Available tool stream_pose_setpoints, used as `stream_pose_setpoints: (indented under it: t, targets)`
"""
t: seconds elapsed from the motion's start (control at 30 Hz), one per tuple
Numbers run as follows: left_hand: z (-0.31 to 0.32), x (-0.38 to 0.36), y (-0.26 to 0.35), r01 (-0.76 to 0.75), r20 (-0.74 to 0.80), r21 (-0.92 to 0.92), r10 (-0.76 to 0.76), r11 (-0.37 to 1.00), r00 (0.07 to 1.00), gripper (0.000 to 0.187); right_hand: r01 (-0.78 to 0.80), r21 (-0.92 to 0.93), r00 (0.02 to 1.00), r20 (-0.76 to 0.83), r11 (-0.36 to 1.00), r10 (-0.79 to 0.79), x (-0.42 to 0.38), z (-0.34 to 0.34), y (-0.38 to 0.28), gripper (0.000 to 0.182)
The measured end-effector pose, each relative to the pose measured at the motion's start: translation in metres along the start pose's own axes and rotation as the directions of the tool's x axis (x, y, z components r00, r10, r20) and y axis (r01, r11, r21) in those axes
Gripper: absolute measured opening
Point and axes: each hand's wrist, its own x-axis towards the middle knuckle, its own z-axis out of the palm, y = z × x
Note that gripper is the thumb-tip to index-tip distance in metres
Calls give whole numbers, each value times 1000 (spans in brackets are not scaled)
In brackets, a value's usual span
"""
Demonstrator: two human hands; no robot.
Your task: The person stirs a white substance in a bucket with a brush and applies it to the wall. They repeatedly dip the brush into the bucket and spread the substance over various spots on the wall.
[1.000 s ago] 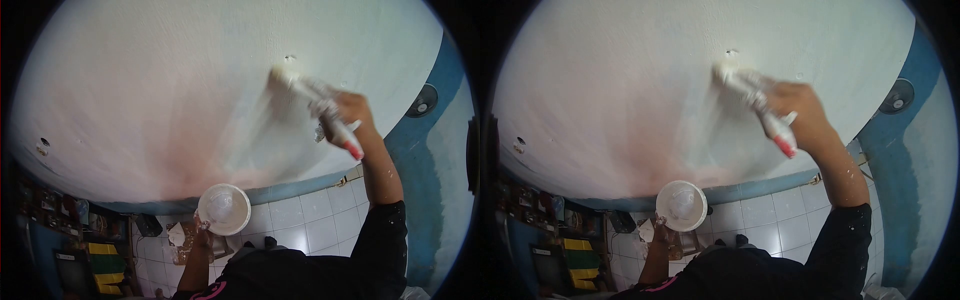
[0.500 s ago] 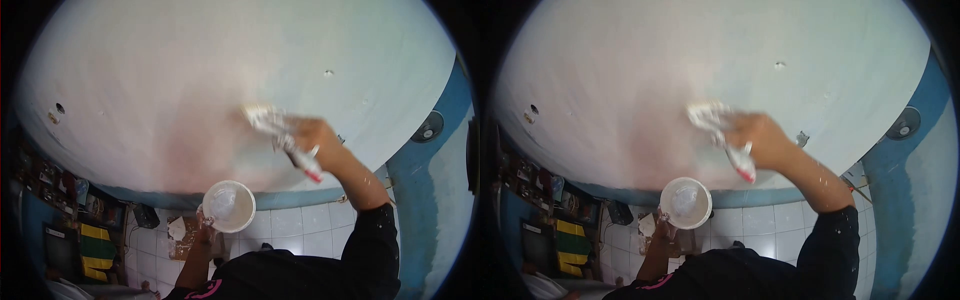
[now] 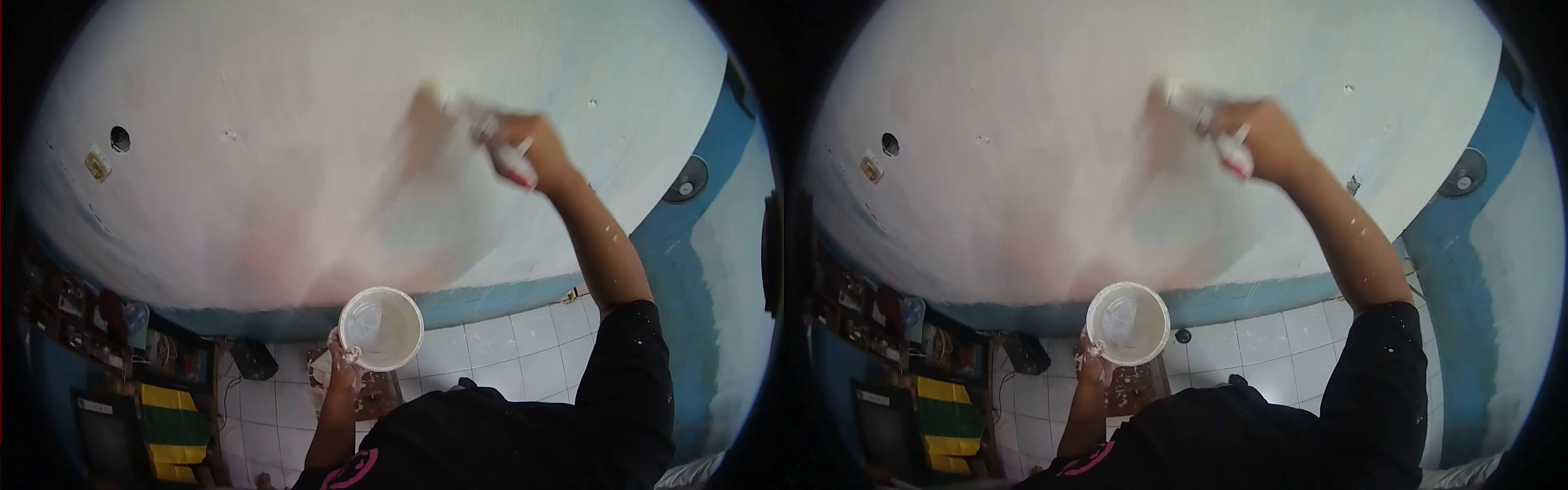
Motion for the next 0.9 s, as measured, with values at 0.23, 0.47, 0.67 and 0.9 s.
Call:
stream_pose_setpoints:
  t: [0.23, 0.47, 0.67, 0.9]
  targets:
    - [-38, 15, -30, 54, 75, -88, -47, 995, 996, 59, 43, -451, 999, 39, 892, -29, -77, 99, 2, 17]
    - [-40, 10, -7, -27, 176, 10, 25, 1000, 984, 63, 4, -93, 914, 403, 996, 34, -48, 39, 17, 20]
    - [-31, 0, 5, 67, 93, -7, -66, 998, 994, 64, -207, -174, 970, -163, 963, 180, -31, 2, 3, 17]
    - [-11, 3, 10, 46, 188, 15, -48, 999, 981, 69, -16, -266, 768, 613, 964, 183, -99, 66, -18, 15]
